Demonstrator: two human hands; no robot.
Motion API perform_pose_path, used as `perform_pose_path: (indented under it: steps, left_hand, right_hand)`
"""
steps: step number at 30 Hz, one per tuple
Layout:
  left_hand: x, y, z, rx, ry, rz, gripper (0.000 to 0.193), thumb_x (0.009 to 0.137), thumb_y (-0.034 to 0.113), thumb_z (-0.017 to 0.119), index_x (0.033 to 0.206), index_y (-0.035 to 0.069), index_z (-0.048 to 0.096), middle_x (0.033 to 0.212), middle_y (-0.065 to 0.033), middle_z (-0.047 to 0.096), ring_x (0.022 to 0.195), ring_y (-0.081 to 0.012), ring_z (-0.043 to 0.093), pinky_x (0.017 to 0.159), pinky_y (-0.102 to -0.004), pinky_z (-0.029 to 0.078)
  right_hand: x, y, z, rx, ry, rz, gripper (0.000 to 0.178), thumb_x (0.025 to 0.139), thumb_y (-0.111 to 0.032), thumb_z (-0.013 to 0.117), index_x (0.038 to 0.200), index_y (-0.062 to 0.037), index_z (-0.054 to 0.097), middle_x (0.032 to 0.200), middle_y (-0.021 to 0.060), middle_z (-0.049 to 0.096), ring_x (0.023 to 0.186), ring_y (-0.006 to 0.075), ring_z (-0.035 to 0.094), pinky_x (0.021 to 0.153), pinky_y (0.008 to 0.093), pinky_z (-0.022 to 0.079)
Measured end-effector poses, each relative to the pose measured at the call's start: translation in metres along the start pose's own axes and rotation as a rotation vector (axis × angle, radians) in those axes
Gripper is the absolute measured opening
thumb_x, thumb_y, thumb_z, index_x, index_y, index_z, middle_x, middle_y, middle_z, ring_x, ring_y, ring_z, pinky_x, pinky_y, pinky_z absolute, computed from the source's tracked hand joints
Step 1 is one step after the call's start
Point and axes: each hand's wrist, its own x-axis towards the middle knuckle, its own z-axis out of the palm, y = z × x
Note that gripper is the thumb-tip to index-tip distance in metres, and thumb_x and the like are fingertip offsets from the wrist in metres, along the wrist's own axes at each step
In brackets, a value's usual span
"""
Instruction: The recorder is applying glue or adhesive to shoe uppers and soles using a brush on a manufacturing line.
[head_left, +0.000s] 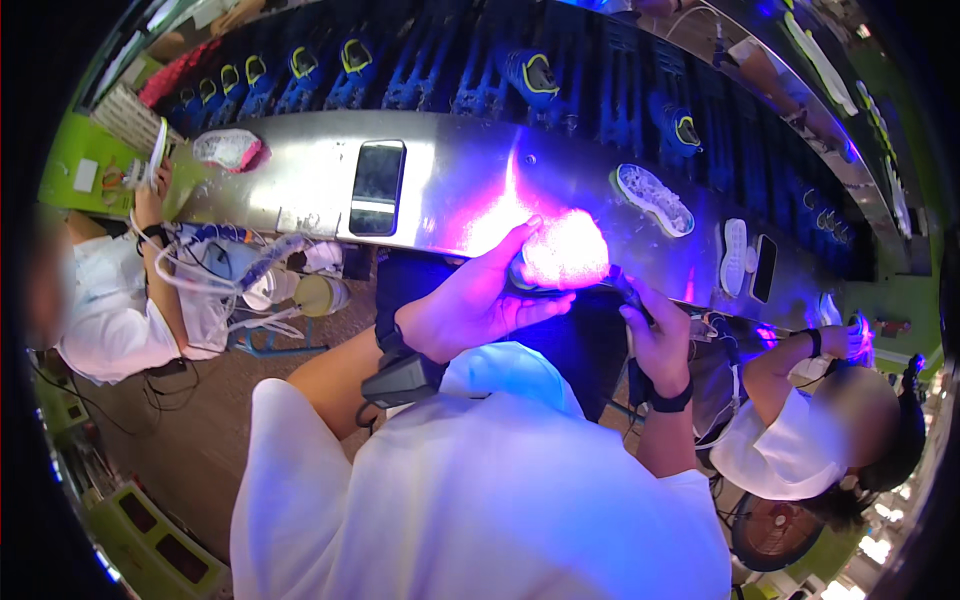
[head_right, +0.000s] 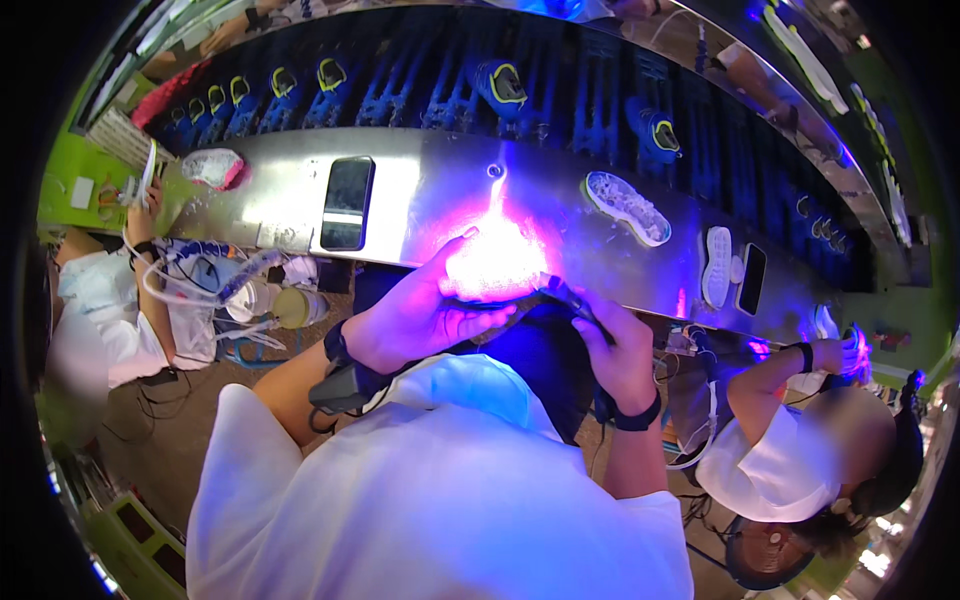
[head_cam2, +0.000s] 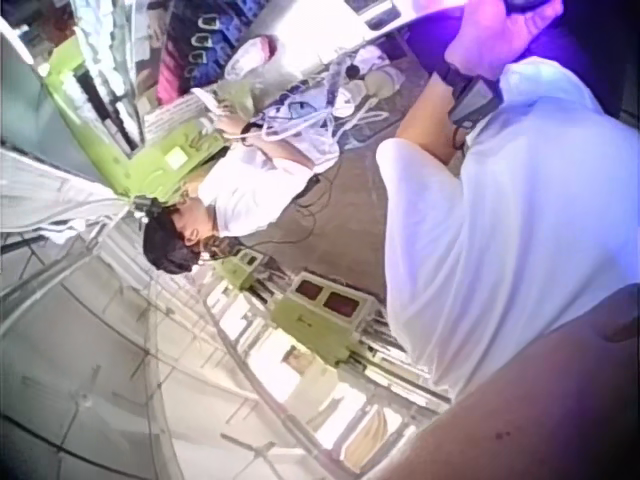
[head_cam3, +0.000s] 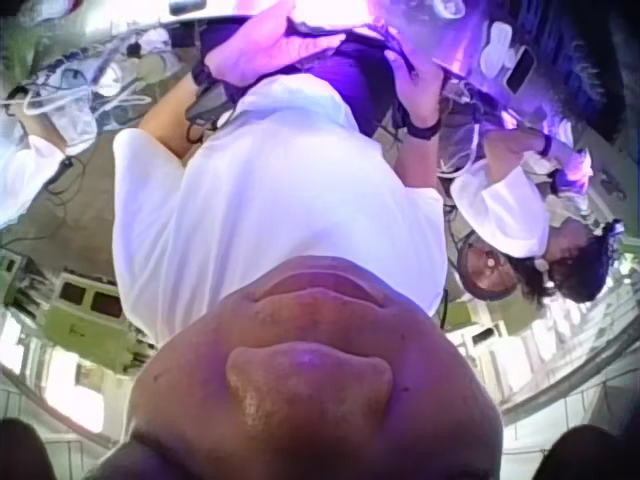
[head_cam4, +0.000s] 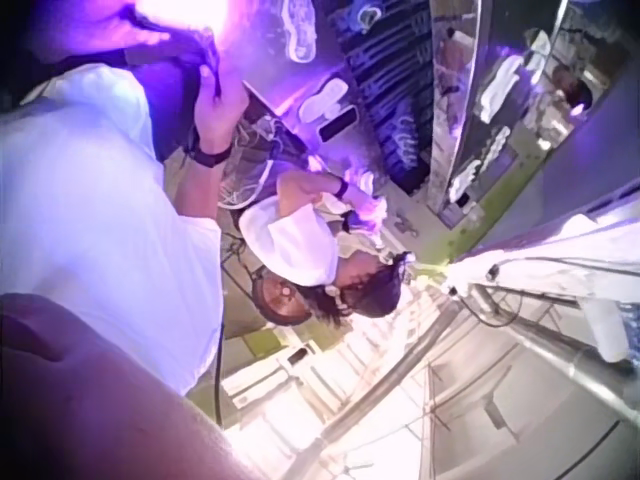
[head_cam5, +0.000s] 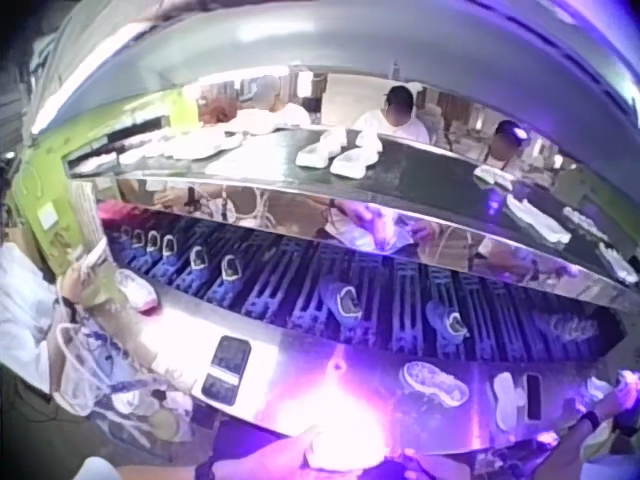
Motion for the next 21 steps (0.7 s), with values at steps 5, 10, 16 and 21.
perform_pose_path:
  steps: [5, 10, 16, 21]
  left_hand:
    - [0.016, 0.005, 0.010, 1.043, 0.135, 0.748, 0.078, 0.085, 0.014, 0.083, 0.148, -0.005, 0.043, 0.130, -0.0123, 0.062, 0.115, -0.0236, 0.065, 0.098, -0.0343, 0.054]
    - [0.019, 0.012, 0.012, 1.896, 0.126, 1.387, 0.075, 0.064, 0.008, 0.085, 0.136, 0.007, 0.065, 0.123, -0.0160, 0.063, 0.115, -0.0326, 0.064, 0.100, -0.0424, 0.053]
    - [0.008, 0.018, 0.023, 2.384, -0.161, 1.683, 0.052, 0.068, 0.003, 0.083, 0.117, 0.018, 0.076, 0.120, -0.0125, 0.063, 0.116, -0.0355, 0.063, 0.098, -0.0492, 0.057]
    - [0.004, 0.010, 0.023, 2.445, -0.229, 1.748, 0.045, 0.074, 0.006, 0.084, 0.115, 0.023, 0.076, 0.118, -0.0092, 0.062, 0.115, -0.0333, 0.063, 0.100, -0.0484, 0.059]
  right_hand:
    - [0.000, 0.008, -0.018, -0.004, 0.115, 0.111, 0.042, 0.091, -0.002, 0.070, 0.133, -0.0057, 0.066, 0.111, 0.0174, 0.074, 0.099, 0.0251, 0.072, 0.092, 0.0329, 0.053]
    - [-0.012, 0.002, -0.042, 0.218, 0.155, 0.215, 0.041, 0.092, -0.002, 0.070, 0.133, -0.0033, 0.066, 0.107, 0.0146, 0.075, 0.095, 0.0158, 0.070, 0.089, 0.0295, 0.053]
    - [-0.027, -0.018, -0.061, 0.311, 0.097, 0.066, 0.044, 0.085, -0.002, 0.075, 0.129, -0.0057, 0.069, 0.107, 0.0134, 0.076, 0.093, 0.0197, 0.072, 0.085, 0.0290, 0.054]
    - [-0.028, -0.021, -0.065, 0.236, 0.067, -0.006, 0.044, 0.084, -0.002, 0.076, 0.128, -0.0057, 0.070, 0.109, 0.0138, 0.076, 0.092, 0.0236, 0.073, 0.083, 0.0299, 0.055]
